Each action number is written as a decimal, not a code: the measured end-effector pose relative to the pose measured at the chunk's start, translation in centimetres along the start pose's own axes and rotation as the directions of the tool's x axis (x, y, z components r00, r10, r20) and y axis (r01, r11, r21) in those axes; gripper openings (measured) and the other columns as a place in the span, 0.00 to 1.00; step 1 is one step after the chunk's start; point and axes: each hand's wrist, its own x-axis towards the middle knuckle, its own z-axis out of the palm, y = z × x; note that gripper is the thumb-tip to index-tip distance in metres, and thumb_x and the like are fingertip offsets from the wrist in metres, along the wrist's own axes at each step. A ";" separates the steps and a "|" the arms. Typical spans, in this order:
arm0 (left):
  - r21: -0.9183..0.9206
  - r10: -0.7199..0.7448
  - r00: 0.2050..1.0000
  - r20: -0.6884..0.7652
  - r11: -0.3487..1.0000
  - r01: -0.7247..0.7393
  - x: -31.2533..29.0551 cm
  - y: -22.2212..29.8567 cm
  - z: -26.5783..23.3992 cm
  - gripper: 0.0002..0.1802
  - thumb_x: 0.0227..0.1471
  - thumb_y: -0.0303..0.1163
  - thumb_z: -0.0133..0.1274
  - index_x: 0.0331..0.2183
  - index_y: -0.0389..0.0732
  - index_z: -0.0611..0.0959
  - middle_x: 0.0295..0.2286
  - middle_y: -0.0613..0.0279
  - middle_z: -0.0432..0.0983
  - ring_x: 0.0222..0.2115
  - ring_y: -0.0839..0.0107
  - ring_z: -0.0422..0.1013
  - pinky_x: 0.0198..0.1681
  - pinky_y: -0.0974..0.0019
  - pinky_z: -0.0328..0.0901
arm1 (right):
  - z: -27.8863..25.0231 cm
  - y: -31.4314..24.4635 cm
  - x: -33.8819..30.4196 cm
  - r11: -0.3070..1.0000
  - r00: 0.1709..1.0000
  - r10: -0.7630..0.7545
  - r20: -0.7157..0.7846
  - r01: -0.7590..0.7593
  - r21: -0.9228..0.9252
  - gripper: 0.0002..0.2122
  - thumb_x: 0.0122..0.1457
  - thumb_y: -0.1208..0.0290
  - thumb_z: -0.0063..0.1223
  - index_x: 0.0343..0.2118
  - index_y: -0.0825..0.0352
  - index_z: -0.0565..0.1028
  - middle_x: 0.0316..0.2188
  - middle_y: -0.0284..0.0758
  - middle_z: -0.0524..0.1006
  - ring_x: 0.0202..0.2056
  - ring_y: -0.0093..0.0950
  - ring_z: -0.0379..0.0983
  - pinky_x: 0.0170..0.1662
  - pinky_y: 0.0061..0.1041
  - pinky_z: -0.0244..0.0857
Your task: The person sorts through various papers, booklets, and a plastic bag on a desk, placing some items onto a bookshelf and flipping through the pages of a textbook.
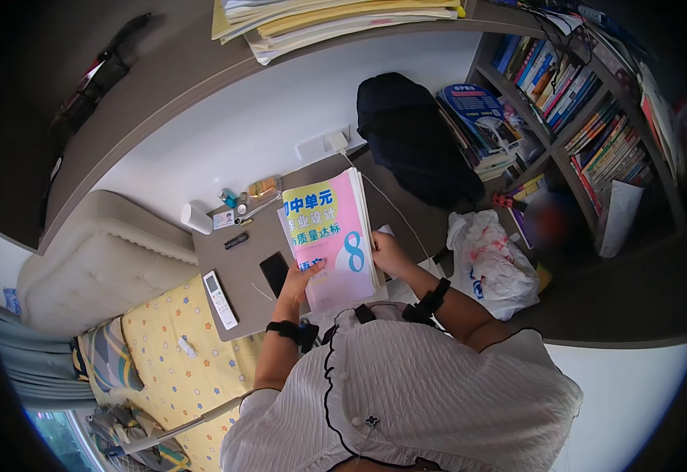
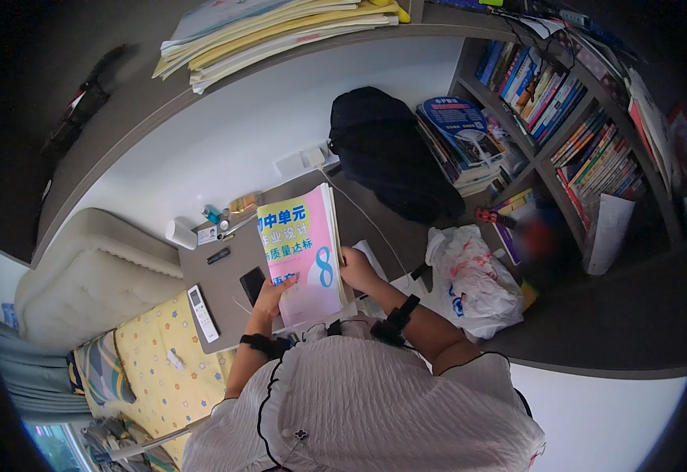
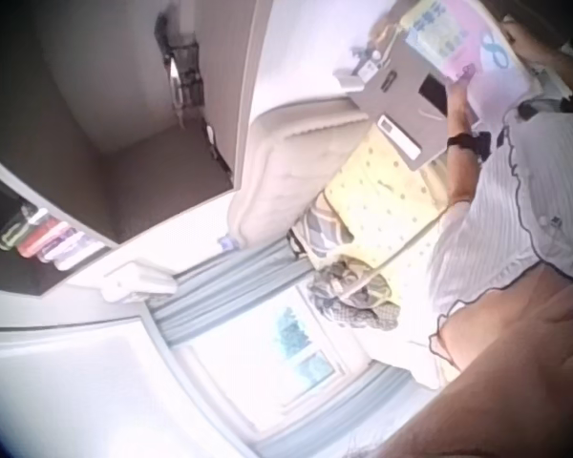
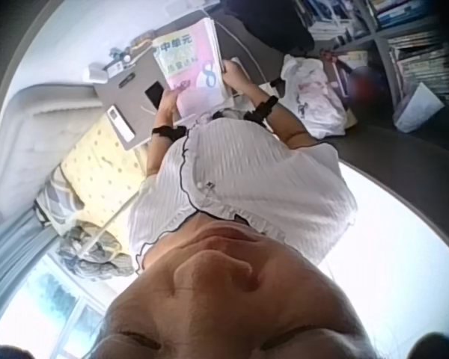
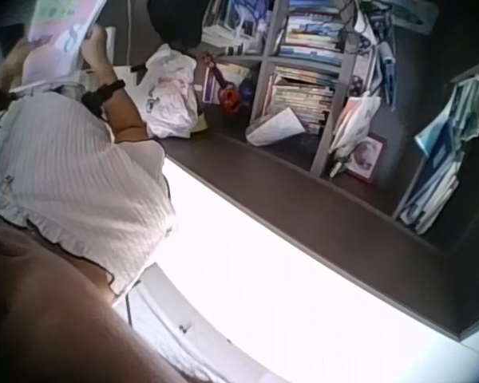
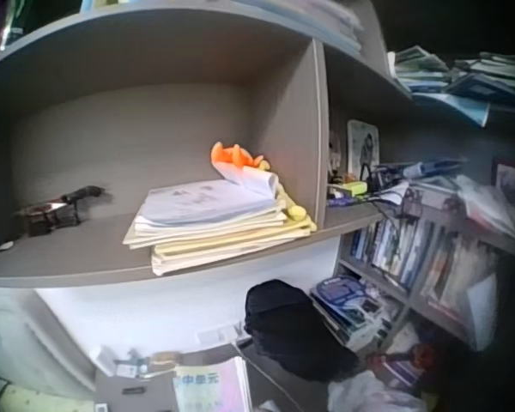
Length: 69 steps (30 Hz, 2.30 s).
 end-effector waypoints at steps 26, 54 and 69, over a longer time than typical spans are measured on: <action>0.952 0.329 0.895 0.303 -0.060 -0.300 1.1 -9.0 4.1 0.32 0.47 0.38 0.50 0.51 0.32 0.66 0.49 0.33 0.61 0.51 0.41 0.59 0.53 0.51 0.58 | 7.0 9.9 -1.9 0.785 0.839 0.542 0.035 -0.521 0.335 0.11 0.54 0.73 0.48 0.38 0.74 0.73 0.29 0.43 0.76 0.28 0.32 0.77 0.24 0.30 0.73; 0.919 0.251 0.956 0.154 -0.390 -0.046 1.4 -7.5 0.3 0.37 0.46 0.42 0.53 0.52 0.28 0.64 0.54 0.34 0.54 0.55 0.43 0.55 0.52 0.54 0.60 | 7.7 11.2 -6.9 0.622 0.780 0.581 0.233 -0.610 0.491 0.13 0.58 0.67 0.46 0.37 0.74 0.71 0.31 0.43 0.77 0.32 0.34 0.77 0.34 0.31 0.74; 0.981 0.488 0.858 0.163 0.013 -0.194 4.0 8.9 -6.6 0.17 0.50 0.37 0.52 0.39 0.36 0.77 0.26 0.45 0.74 0.28 0.48 0.71 0.32 0.53 0.65 | 4.7 11.7 -5.4 0.547 0.702 0.608 0.371 -0.709 0.446 0.12 0.58 0.68 0.45 0.35 0.75 0.71 0.29 0.46 0.77 0.30 0.36 0.77 0.33 0.31 0.74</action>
